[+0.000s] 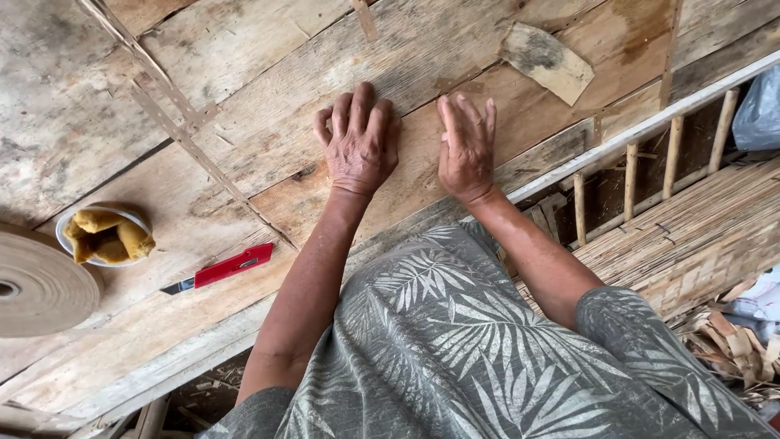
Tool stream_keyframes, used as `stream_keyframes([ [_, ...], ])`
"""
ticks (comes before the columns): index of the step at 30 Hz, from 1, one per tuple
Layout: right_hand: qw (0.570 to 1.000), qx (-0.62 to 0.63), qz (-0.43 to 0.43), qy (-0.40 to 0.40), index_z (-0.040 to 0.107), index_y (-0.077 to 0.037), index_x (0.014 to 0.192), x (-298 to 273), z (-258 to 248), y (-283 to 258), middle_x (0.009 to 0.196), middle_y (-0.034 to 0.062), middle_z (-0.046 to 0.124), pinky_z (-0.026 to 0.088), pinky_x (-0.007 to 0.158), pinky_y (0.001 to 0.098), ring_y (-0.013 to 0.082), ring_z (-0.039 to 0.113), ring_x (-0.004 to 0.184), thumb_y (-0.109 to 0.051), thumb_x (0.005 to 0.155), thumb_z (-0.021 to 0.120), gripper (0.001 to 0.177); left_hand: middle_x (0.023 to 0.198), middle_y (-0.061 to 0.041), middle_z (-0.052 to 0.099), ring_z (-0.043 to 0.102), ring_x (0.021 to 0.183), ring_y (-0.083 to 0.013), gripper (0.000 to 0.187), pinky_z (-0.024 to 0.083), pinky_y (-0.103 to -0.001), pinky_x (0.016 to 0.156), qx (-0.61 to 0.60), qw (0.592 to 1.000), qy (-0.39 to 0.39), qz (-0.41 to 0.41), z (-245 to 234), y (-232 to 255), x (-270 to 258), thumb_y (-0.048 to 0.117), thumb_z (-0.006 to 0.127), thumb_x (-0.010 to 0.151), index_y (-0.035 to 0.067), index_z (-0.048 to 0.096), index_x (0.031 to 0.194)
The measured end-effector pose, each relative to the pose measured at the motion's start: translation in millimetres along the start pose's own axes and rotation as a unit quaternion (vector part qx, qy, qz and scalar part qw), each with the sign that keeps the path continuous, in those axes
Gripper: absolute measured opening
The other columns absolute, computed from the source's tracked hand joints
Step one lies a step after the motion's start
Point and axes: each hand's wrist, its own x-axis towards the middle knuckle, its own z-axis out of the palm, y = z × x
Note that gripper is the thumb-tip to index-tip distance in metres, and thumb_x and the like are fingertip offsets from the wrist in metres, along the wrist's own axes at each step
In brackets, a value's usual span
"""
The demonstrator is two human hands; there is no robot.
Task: Sanding, trimming, and fitting wooden strips into a larger wooden surface to create a mosaic or repair a panel.
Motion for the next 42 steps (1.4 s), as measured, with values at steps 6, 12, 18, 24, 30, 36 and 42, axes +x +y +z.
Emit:
stream_keyframes([
  [6, 1.0, 0.004, 0.005, 0.02, 0.047, 0.0, 0.151, 2.7, -3.5, 22.4, 0.143, 0.0093, 0.067, 0.024, 0.12, 0.0533, 0.028, 0.052, 0.137, -0.007, 0.103, 0.04, 0.049, 0.127, -0.005, 0.062, 0.055, 0.116, -0.0253, 0.023, 0.036, -0.046, 0.098, -0.003, 1.0, 0.011, -0.001, 0.9, 0.0, -1.9, 0.035, 0.075, 0.089, 0.023, 0.064, 0.106],
  [12, 0.999, -0.006, 0.033, -0.012, 0.042, -0.007, 0.157, -3.1, 13.1, -21.3, 0.15, 0.0071, 0.059, 0.019, 0.121, 0.0563, 0.0285, 0.046, 0.143, -0.005, 0.1, 0.046, 0.057, 0.126, -0.004, 0.062, 0.055, 0.115, -0.024, 0.019, 0.036, -0.045, 0.098, 0.0, 1.0, 0.015, -0.001, -4.4, 1.8, 0.4, 0.033, 0.07, 0.091, 0.024, 0.063, 0.106],
  [18, 0.998, -0.002, 0.058, -0.006, 0.039, -0.002, 0.156, 7.7, -7.5, 0.5, 0.149, 0.0081, 0.062, 0.017, 0.122, 0.0531, 0.0281, 0.045, 0.143, -0.01, 0.106, 0.037, 0.05, 0.125, -0.003, 0.062, 0.056, 0.115, -0.0238, 0.016, 0.037, -0.045, 0.097, 0.001, 1.0, 0.023, -0.004, -2.2, 0.8, 0.7, 0.032, 0.068, 0.092, 0.024, 0.064, 0.107],
  [24, 0.999, 0.028, 0.03, -0.013, 0.043, -0.009, 0.157, -10.9, 17.6, -4.4, 0.151, 0.0081, 0.058, 0.017, 0.122, 0.0578, 0.0315, 0.047, 0.142, -0.007, 0.1, 0.049, 0.057, 0.123, -0.003, 0.062, 0.057, 0.112, -0.0227, 0.015, 0.037, -0.043, 0.097, -0.001, 1.0, 0.031, -0.001, -8.7, 3.7, 4.4, 0.03, 0.065, 0.092, 0.024, 0.063, 0.106],
  [30, 0.995, 0.053, -0.004, 0.084, 0.06, -0.002, 0.141, -2.1, 10.1, 51.9, 0.141, 0.017, 0.061, 0.029, 0.118, 0.0546, 0.0368, 0.053, 0.134, -0.014, 0.1, 0.056, 0.043, 0.12, -0.002, 0.063, 0.057, 0.109, -0.0216, 0.011, 0.037, -0.042, 0.096, 0.002, 0.999, 0.049, 0.0, -2.0, 2.1, 0.8, 0.028, 0.064, 0.094, 0.024, 0.063, 0.104],
  [36, 0.977, -0.045, 0.168, -0.122, 0.028, -0.009, 0.16, 23.1, -58.3, 144.5, 0.162, 0.0264, 0.038, 0.019, 0.126, 0.0597, 0.0459, 0.033, 0.151, -0.006, 0.108, 0.057, 0.06, 0.127, -0.007, 0.06, 0.057, 0.107, -0.0278, 0.007, 0.035, -0.046, 0.089, -0.012, 0.999, -0.038, 0.001, -28.6, 8.6, 11.1, 0.022, 0.06, 0.1, 0.016, 0.064, 0.101],
  [42, 0.993, -0.015, 0.082, -0.08, 0.054, 0.001, 0.147, 30.6, -69.2, 174.3, 0.13, 0.0224, 0.062, 0.045, 0.096, 0.0527, 0.0405, 0.054, 0.116, -0.013, 0.09, 0.087, 0.067, 0.13, -0.007, 0.061, 0.058, 0.109, -0.0305, 0.007, 0.038, -0.047, 0.098, -0.001, 1.0, -0.026, 0.007, -20.3, 9.2, 4.1, 0.021, 0.061, 0.107, 0.015, 0.065, 0.105],
])
